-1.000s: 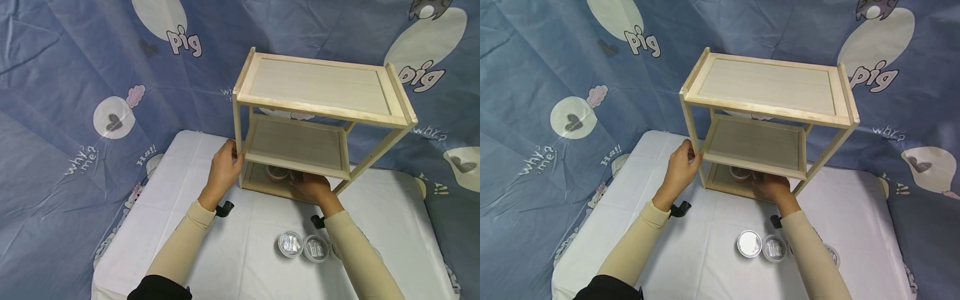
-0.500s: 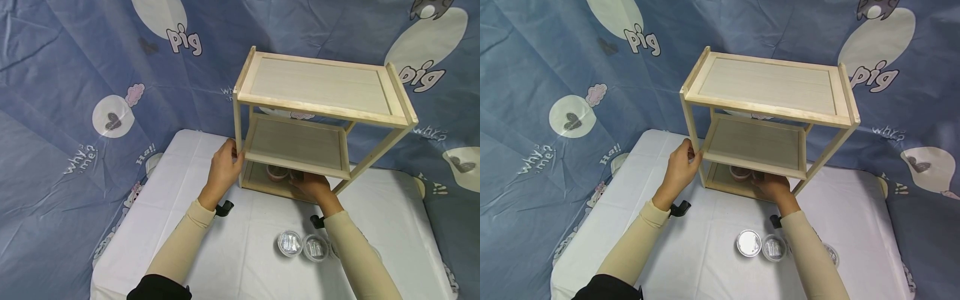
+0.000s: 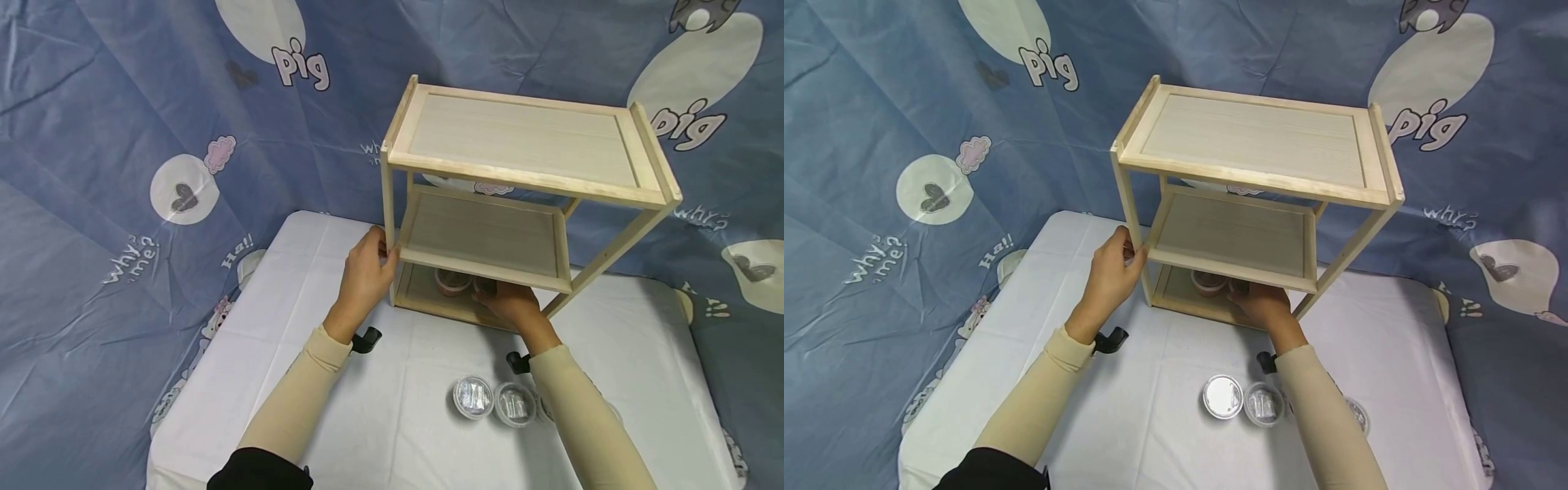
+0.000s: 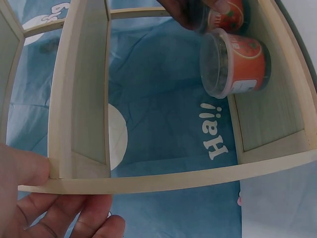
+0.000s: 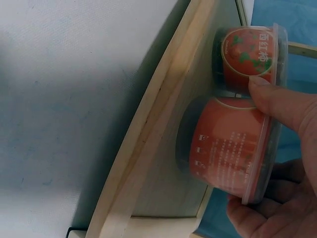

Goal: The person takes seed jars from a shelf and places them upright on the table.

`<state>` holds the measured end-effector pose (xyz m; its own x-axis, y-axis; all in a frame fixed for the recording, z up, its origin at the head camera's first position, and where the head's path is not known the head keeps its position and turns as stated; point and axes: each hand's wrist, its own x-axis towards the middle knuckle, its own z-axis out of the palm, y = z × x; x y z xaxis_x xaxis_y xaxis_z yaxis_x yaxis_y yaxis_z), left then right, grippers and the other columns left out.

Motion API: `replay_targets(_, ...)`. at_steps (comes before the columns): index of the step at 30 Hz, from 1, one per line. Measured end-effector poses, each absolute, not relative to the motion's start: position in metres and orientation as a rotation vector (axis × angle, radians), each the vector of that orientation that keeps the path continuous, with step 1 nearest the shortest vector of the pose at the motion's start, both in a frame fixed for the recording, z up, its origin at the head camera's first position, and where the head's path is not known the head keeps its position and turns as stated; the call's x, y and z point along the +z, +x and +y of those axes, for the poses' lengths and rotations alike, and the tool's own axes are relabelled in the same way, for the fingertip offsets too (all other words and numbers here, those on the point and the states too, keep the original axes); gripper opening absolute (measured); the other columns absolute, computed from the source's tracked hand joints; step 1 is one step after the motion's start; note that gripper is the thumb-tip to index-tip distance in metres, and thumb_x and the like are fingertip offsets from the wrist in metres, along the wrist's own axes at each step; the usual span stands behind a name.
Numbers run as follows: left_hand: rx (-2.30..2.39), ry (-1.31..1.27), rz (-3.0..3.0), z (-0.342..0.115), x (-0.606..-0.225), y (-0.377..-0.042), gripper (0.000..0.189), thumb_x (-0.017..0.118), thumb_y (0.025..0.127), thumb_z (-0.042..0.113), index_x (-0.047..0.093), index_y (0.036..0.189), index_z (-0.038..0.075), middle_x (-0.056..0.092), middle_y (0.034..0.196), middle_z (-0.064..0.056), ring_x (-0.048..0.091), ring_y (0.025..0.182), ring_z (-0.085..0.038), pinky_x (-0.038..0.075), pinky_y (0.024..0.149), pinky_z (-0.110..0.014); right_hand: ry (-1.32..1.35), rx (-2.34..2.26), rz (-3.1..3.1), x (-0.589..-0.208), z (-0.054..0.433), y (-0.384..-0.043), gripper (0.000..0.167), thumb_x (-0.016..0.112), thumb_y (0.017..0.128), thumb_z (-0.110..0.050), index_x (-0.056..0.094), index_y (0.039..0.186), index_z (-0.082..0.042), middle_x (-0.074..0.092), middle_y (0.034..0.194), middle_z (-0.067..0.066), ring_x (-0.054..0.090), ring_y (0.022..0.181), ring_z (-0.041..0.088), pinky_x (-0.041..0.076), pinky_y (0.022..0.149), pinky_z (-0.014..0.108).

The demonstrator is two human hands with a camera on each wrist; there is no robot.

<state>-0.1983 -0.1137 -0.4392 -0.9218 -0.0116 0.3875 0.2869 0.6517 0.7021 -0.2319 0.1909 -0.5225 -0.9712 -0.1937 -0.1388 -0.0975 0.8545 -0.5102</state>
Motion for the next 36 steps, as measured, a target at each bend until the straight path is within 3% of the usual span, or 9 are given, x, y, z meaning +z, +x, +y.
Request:
replay_targets(9,-1.158,-0.232,-2.513,-0.113,-0.438,-0.198,0.013,0.067,0.101,0.012,0.060,0.108,0.003,0.067,0.100,-0.010,0.068,0.091,-0.025,0.058,0.076,-0.043,-0.293,-0.902,2.896,-0.515,0.197,-0.220,0.083,0.078,0.096,-0.036,0.036,0.157,0.001,0.040,0.156,0.030,0.036,0.146,0.050,0.031,0.117,0.059)
replay_targets(15,-1.168,-0.238,-2.504,-0.113,-0.437,-0.199,0.014,0.066,0.102,0.012,0.060,0.110,0.003,0.066,0.100,-0.010,0.068,0.091,-0.025,0.058,0.074,-0.042,-0.325,-0.902,2.956,-0.504,0.197,-0.207,0.085,0.077,0.096,-0.036,0.033,0.159,0.001,0.038,0.157,0.033,0.039,0.142,0.054,0.035,0.113,0.064)
replay_targets(19,-1.158,-0.227,-2.517,-0.113,-0.437,-0.199,0.014,0.066,0.102,0.013,0.060,0.109,0.003,0.066,0.100,-0.010,0.068,0.091,-0.026,0.057,0.074,-0.042,-0.374,-0.893,2.996,-0.501,0.197,-0.198,0.083,0.079,0.095,-0.037,0.037,0.158,-0.003,0.046,0.151,0.033,0.049,0.133,0.056,0.042,0.106,0.066)
replay_targets(25,-1.142,-0.222,-2.524,-0.113,-0.438,-0.199,0.013,0.066,0.102,0.013,0.060,0.109,0.003,0.067,0.100,-0.011,0.068,0.092,-0.026,0.058,0.077,-0.043,-0.430,-0.803,3.069,-0.495,0.194,-0.184,0.081,0.080,0.093,-0.038,0.044,0.153,0.002,0.059,0.133,0.037,0.062,0.111,0.058,0.048,0.094,0.067)
replay_targets(36,-1.141,-0.239,-2.508,-0.114,-0.438,-0.199,0.013,0.066,0.102,0.011,0.060,0.109,0.002,0.067,0.101,-0.011,0.069,0.093,-0.026,0.058,0.078,-0.044,-0.564,-0.868,3.085,-0.482,0.187,-0.156,0.088,0.087,0.088,-0.030,0.040,0.154,0.005,0.056,0.142,0.032,0.059,0.122,0.050,0.049,0.098,0.063)
